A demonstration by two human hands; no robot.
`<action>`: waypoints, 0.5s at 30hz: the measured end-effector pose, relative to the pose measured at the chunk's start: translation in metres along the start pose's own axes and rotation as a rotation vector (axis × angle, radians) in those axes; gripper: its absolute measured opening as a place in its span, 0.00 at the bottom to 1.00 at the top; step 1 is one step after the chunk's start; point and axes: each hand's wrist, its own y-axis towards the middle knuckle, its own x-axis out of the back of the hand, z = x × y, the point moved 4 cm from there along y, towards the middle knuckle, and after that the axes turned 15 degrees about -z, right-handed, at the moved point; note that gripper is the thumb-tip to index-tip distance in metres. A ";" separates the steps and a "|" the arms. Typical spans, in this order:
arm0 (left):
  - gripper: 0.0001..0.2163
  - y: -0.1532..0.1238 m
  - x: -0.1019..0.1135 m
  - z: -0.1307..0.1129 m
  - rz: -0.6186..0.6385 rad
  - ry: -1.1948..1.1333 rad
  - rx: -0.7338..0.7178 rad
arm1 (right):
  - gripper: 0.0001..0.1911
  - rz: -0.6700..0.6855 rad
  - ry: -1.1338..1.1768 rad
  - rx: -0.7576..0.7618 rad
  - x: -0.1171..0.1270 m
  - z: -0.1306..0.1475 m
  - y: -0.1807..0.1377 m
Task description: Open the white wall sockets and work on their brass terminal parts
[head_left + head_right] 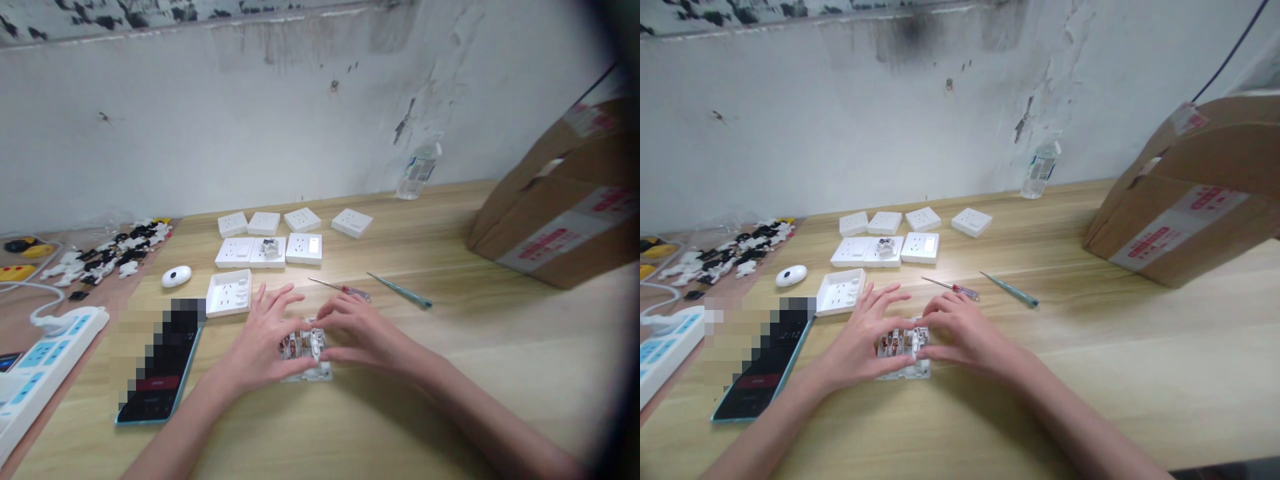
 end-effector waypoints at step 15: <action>0.15 0.000 0.001 0.000 -0.001 -0.041 0.019 | 0.23 -0.121 -0.242 0.111 -0.006 0.018 -0.010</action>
